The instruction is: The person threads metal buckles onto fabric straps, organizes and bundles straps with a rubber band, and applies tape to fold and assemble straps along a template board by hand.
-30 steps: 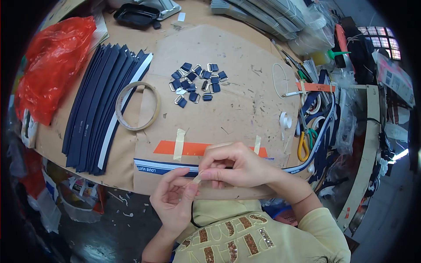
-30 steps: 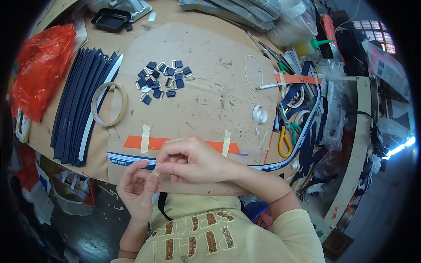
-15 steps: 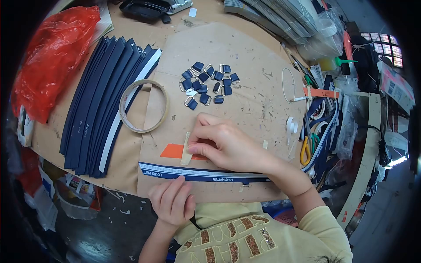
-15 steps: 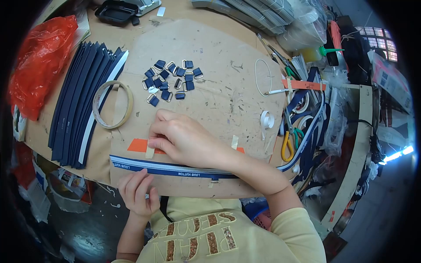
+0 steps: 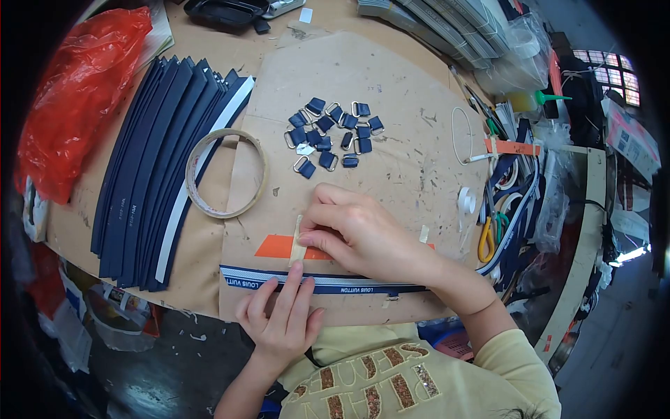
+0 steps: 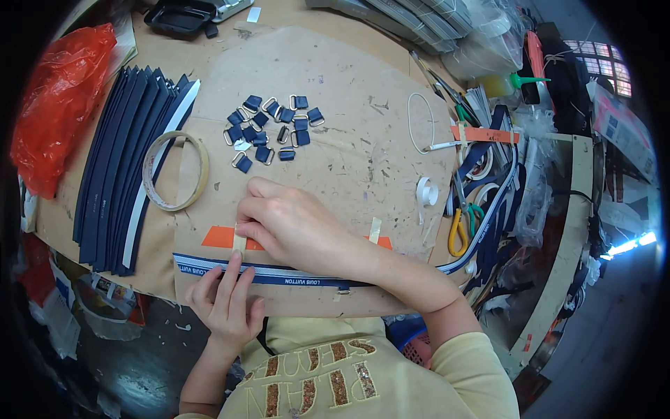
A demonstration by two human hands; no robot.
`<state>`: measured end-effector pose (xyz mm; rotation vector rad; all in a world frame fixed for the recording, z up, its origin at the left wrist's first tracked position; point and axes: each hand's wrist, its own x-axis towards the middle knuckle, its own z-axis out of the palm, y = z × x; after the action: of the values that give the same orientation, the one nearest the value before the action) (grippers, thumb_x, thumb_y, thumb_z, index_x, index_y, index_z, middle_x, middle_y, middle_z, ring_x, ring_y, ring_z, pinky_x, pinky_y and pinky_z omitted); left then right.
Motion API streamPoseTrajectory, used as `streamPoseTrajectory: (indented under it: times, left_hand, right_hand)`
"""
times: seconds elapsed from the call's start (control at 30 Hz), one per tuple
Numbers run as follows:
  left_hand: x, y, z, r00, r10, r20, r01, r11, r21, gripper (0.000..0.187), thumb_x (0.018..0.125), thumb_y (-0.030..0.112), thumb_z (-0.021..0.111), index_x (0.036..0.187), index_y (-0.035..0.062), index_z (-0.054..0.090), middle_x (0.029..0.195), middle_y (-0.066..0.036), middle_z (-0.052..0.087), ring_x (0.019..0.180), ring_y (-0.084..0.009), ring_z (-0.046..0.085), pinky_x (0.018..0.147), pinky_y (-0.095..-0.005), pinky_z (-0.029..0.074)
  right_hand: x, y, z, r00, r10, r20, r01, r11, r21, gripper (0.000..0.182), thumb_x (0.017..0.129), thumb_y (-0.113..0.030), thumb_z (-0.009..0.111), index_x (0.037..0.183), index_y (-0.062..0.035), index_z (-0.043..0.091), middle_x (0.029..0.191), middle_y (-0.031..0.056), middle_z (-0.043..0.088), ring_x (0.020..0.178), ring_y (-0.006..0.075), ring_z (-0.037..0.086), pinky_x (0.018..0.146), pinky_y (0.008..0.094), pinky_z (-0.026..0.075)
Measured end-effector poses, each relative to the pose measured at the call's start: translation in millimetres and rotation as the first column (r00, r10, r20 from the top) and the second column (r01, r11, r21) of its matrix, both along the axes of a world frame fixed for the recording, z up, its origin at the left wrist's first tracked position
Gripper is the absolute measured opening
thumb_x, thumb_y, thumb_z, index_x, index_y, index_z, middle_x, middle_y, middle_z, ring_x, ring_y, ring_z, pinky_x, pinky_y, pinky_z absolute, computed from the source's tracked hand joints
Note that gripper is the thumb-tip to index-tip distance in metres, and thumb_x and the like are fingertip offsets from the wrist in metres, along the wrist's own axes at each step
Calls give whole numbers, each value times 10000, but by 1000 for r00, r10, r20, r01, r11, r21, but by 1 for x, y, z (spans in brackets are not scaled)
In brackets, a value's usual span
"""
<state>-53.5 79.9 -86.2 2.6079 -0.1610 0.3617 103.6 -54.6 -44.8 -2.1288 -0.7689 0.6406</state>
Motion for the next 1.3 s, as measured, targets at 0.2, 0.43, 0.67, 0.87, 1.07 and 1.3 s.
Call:
streamPoseTrajectory:
  times: [0.2,0.43,0.67,0.87,1.07,1.3]
  left_hand:
    - [5,-1,8,996,19,-83,-22,999,-33,313,850,274,557,1080,87,658,1252,-14,621,985,-206,475,925,-419,325]
    - [4,1,6,995,8,-95,-10,1000,-26,349,821,259,540,1104,76,633,1250,-14,622,997,-220,454,1000,-474,263]
    - [7,-1,9,995,34,-91,-37,999,-27,308,799,251,592,1045,79,659,1230,3,631,936,-195,457,981,-491,267]
    - [10,-3,14,991,63,-120,-69,997,-47,302,777,214,613,1042,76,652,1185,6,648,887,-200,435,991,-516,235]
    - [12,-3,11,993,72,-97,-79,995,-67,289,760,176,620,1030,77,651,1156,6,659,863,-208,424,999,-521,220]
    - [13,-4,9,992,98,-83,-105,991,-81,280,749,184,636,1007,84,678,1155,21,661,808,-195,423,987,-524,225]
  right_hand:
    - [2,0,-2,1000,8,21,-8,1000,1,91,824,-74,620,790,7,599,758,81,529,585,228,520,558,325,449]
    - [7,0,0,998,-49,-47,50,999,21,95,796,-84,645,775,-6,596,718,71,558,569,221,523,543,323,443]
    - [7,7,4,995,-100,8,100,993,-54,126,765,-96,680,727,-24,584,646,65,570,540,217,528,533,322,440]
    - [32,11,17,999,-41,-35,23,912,-409,182,739,-109,711,678,-40,554,568,63,552,508,222,522,524,318,437]
    - [40,-2,28,995,-57,-85,29,953,-302,184,747,-121,717,686,-51,558,548,55,526,498,201,493,508,279,413]
    - [-7,-5,-8,972,-70,222,7,962,273,129,762,-19,713,706,-39,597,573,26,507,503,122,396,475,231,358]
